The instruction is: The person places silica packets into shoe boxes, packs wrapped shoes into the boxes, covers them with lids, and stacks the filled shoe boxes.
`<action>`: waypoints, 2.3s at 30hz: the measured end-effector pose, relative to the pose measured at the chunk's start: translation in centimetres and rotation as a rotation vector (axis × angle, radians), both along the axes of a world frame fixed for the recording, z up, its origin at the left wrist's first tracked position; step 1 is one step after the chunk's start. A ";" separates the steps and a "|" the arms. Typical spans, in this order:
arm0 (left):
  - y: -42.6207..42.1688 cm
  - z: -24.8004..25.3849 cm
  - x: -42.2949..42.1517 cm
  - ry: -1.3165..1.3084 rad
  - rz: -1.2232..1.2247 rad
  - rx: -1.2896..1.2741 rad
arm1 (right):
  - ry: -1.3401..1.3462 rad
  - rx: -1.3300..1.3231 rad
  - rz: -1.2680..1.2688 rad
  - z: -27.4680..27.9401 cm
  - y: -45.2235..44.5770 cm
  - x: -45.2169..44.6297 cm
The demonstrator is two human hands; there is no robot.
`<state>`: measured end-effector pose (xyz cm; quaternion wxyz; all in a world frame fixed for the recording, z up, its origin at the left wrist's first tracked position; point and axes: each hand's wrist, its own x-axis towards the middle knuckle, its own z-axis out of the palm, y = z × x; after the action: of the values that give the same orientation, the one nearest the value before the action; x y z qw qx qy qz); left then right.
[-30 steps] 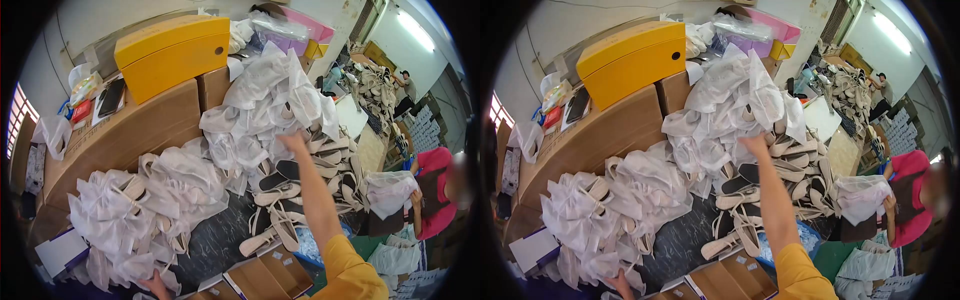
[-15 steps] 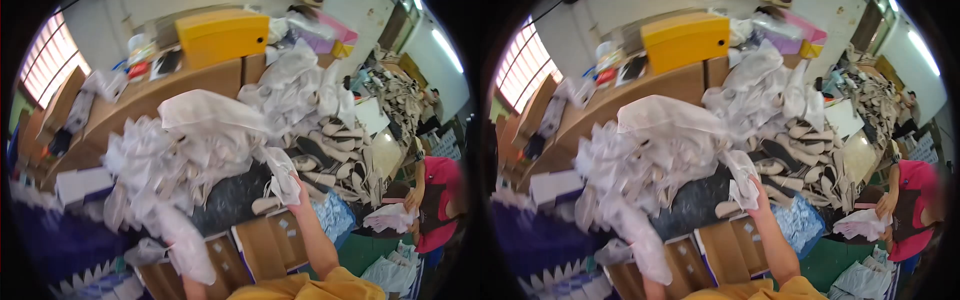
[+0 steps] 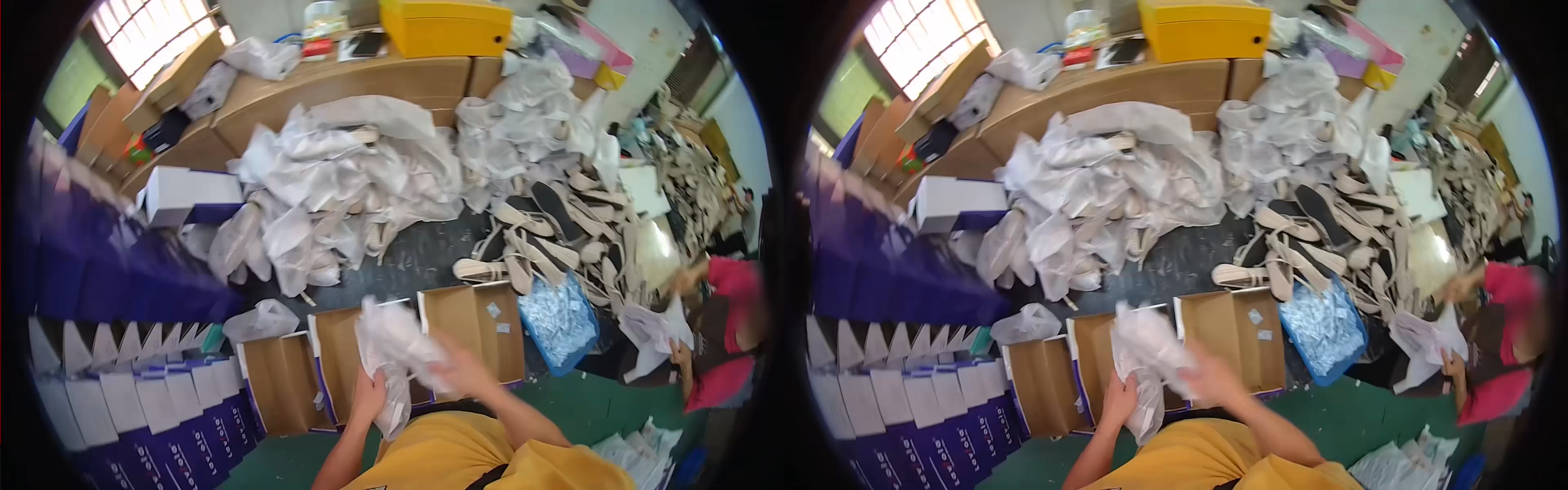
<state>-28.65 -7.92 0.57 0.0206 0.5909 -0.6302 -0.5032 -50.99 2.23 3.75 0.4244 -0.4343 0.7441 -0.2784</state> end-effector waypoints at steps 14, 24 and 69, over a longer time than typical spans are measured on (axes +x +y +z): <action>-20.6 -3.1 -7.3 -0.065 0.103 -0.922 | 1.219 -0.312 -1.047 2.8 -19.2 -52.2; -41.5 -9.2 -7.7 -0.343 -0.293 -0.802 | 0.060 -0.501 -1.176 -3.8 -13.8 -57.7; -29.7 5.8 -27.9 0.248 -0.206 -1.334 | 0.821 -0.331 -0.850 1.2 -21.4 -59.5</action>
<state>-56.50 -37.63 6.40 0.4041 0.3269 -0.8514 -0.0708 -110.48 -19.13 4.91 -0.1182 -0.2317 0.9018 -0.3451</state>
